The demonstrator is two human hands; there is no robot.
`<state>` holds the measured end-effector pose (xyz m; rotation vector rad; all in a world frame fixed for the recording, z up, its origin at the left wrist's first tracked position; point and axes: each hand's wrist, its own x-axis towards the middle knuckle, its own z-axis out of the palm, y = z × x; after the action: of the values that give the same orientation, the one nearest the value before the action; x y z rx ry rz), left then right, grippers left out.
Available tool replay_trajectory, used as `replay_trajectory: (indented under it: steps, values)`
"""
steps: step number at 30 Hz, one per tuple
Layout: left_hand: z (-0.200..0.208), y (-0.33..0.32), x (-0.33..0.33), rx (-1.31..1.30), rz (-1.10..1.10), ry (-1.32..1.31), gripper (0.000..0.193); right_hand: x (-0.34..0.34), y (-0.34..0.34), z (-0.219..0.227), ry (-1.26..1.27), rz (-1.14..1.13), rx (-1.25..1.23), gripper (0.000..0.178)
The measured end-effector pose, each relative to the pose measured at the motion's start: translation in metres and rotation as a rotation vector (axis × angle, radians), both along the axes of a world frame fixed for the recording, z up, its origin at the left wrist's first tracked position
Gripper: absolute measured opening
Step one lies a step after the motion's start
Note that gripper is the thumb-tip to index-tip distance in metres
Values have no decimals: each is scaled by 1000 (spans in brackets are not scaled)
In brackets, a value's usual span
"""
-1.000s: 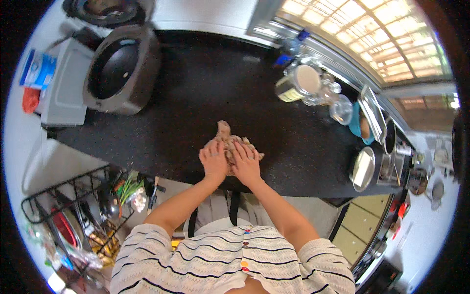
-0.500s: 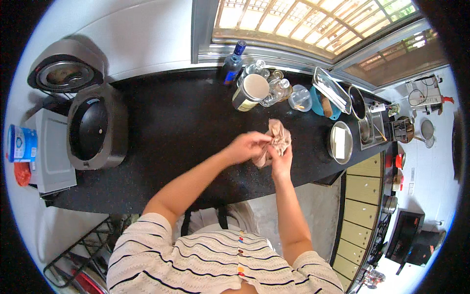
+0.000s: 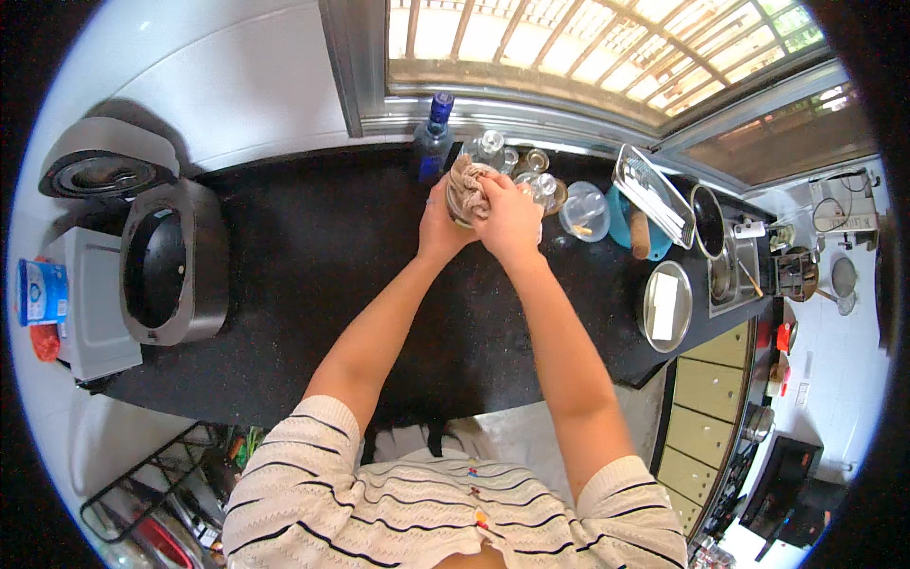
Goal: The person cleans a kitchen sink and countertop using a cloth. They wipe the sink basin, the countertop surface, and the exterior of a rice cooker. The person also moves various items on the counter, including a tray of utensils and several glass jars, to facilitate the cleaning process.
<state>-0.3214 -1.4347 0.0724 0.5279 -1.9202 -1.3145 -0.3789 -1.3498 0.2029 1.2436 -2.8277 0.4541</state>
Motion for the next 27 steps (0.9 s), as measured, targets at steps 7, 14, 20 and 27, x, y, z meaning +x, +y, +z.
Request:
replay_trajectory:
  steps: [7,14,20,27]
  values:
    - [4,-18,27,230,-10,-98,89,28,35,5,-556,267,-261,39]
    - [30,-46,110,-25,-19,-245,102,55,-1,-10,-236,171,-597,38]
    - [1,-108,120,165,111,-164,106,101,-14,-16,-697,137,-522,37]
    - [18,-161,117,-93,406,-281,118,84,15,-22,-830,-148,-736,40]
